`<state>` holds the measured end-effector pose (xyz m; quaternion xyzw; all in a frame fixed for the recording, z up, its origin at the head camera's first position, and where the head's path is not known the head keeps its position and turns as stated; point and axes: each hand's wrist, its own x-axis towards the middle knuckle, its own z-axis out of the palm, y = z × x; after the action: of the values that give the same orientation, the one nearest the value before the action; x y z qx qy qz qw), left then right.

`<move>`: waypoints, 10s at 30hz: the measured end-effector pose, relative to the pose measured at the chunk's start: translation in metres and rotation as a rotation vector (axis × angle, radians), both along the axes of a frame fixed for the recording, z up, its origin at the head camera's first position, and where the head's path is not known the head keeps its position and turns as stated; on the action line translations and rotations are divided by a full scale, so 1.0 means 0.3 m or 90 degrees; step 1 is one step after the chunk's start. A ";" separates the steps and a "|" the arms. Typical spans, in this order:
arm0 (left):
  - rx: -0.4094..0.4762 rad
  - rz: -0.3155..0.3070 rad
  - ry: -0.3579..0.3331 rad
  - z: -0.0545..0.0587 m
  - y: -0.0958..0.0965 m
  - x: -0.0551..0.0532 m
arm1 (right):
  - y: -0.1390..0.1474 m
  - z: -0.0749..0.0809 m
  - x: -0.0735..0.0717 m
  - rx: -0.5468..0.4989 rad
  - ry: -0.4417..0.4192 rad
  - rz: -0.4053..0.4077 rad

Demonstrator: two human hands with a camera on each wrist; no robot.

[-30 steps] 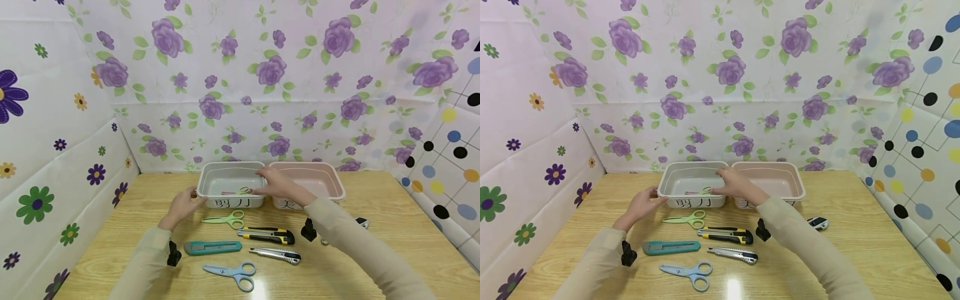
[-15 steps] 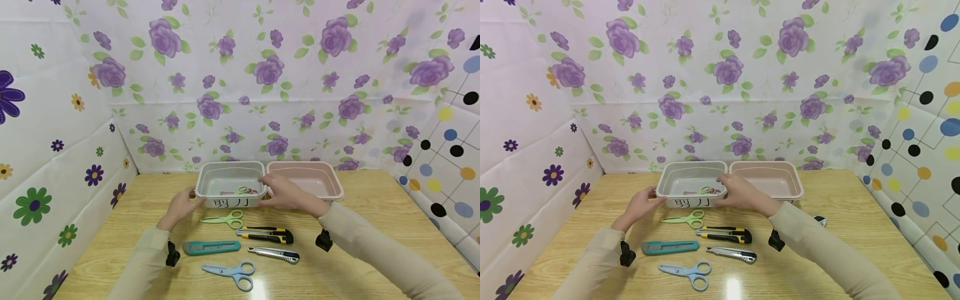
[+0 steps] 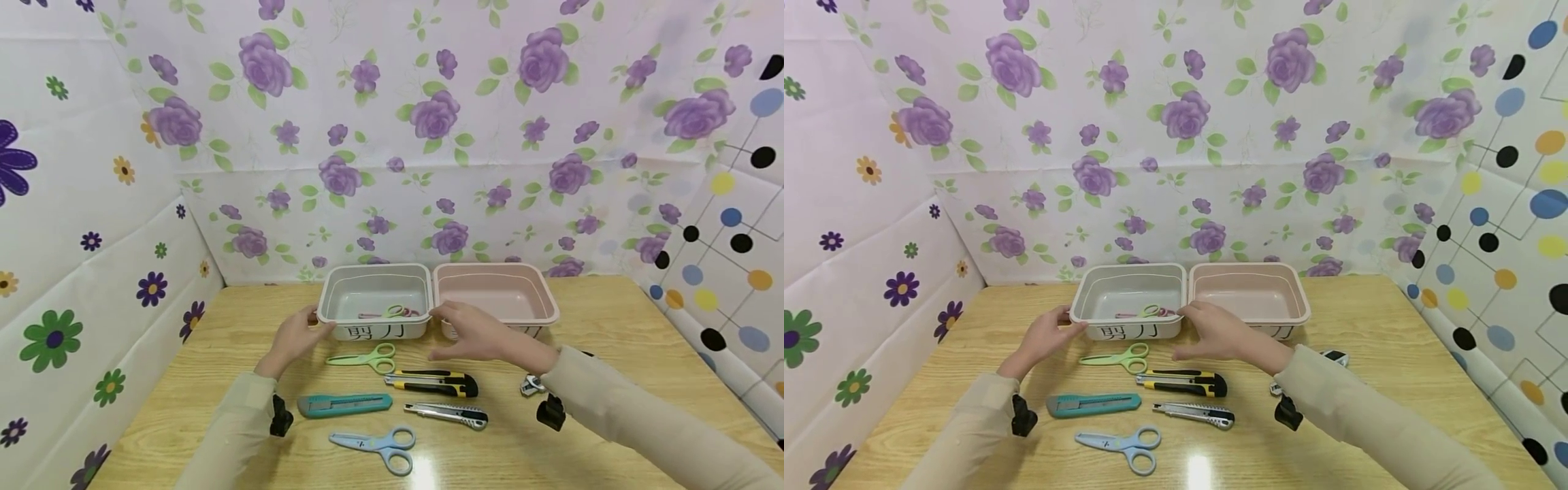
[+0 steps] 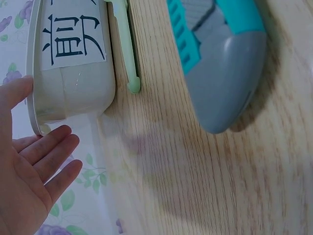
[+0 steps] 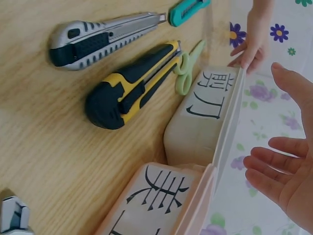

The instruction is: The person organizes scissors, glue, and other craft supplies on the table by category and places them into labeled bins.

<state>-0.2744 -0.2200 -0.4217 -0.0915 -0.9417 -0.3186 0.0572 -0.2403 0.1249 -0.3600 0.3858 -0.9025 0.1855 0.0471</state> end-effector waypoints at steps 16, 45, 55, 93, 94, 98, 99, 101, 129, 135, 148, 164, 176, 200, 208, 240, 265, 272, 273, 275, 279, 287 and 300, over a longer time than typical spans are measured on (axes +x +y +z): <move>-0.003 0.000 -0.003 -0.001 -0.001 0.001 | 0.026 -0.075 0.081 0.005 -0.051 -0.014; 0.000 -0.003 -0.004 0.002 0.001 0.004 | -0.105 -0.239 0.218 0.000 -0.167 0.066; -0.003 0.000 -0.001 0.000 0.001 0.002 | -0.158 -0.289 0.248 0.019 -0.150 0.069; 0.003 -0.007 -0.010 0.011 0.003 0.007 | -0.215 -0.321 0.266 0.071 -0.099 0.140; 0.003 -0.006 -0.010 0.011 0.003 0.007 | -0.215 -0.321 0.265 0.072 -0.095 0.142; 0.005 -0.007 -0.009 0.009 0.002 0.006 | -0.215 -0.321 0.263 0.076 -0.084 0.151; 0.005 -0.007 -0.010 0.008 0.001 0.005 | -0.215 -0.321 0.263 0.078 -0.082 0.154; 0.005 -0.008 -0.010 0.006 0.000 0.004 | -0.214 -0.317 0.262 0.082 -0.078 0.160; -0.022 0.014 -0.010 0.006 -0.002 -0.001 | -0.147 -0.198 0.205 0.103 -0.008 0.169; -0.024 0.017 -0.001 0.006 0.000 0.002 | -0.125 -0.161 0.184 0.087 -0.025 0.143; -0.044 0.020 0.018 0.013 0.001 0.007 | -0.064 -0.088 0.090 0.061 0.073 0.116; -0.047 0.012 0.018 0.018 0.002 0.005 | -0.037 -0.016 -0.020 0.023 0.067 0.121; -0.036 0.016 0.011 0.004 -0.001 0.003 | -0.043 -0.005 -0.084 0.014 0.072 0.090; -0.020 0.014 0.014 0.003 0.000 -0.002 | -0.095 0.016 -0.201 0.034 0.111 0.050; -0.018 0.015 0.008 0.003 0.000 -0.001 | -0.102 0.019 -0.223 0.037 0.098 0.040; -0.019 0.015 0.021 0.000 0.001 0.001 | -0.139 -0.027 -0.297 0.022 0.081 0.041; -0.024 0.015 0.032 -0.004 -0.002 -0.004 | -0.163 -0.065 -0.324 0.023 -0.010 0.002; -0.022 0.015 0.024 0.001 0.006 -0.003 | -0.185 -0.074 -0.316 0.037 -0.040 -0.003; -0.021 0.016 0.022 0.002 0.007 -0.003 | -0.185 -0.073 -0.313 0.036 -0.042 -0.005; -0.021 0.017 0.018 0.004 0.008 -0.001 | -0.184 -0.066 -0.304 0.034 -0.045 -0.004; -0.018 0.017 0.017 0.002 0.006 0.000 | -0.177 -0.050 -0.278 0.027 -0.037 0.005; -0.016 0.012 0.020 -0.002 0.002 -0.005 | -0.152 -0.036 -0.202 -0.007 -0.038 0.049; -0.021 0.013 0.018 0.006 0.006 0.006 | -0.132 -0.050 -0.112 -0.019 -0.047 0.082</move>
<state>-0.2727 -0.2182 -0.4198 -0.0870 -0.9468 -0.3012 0.0725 -0.2738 0.0853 -0.3749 0.4349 -0.8742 0.2157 0.0077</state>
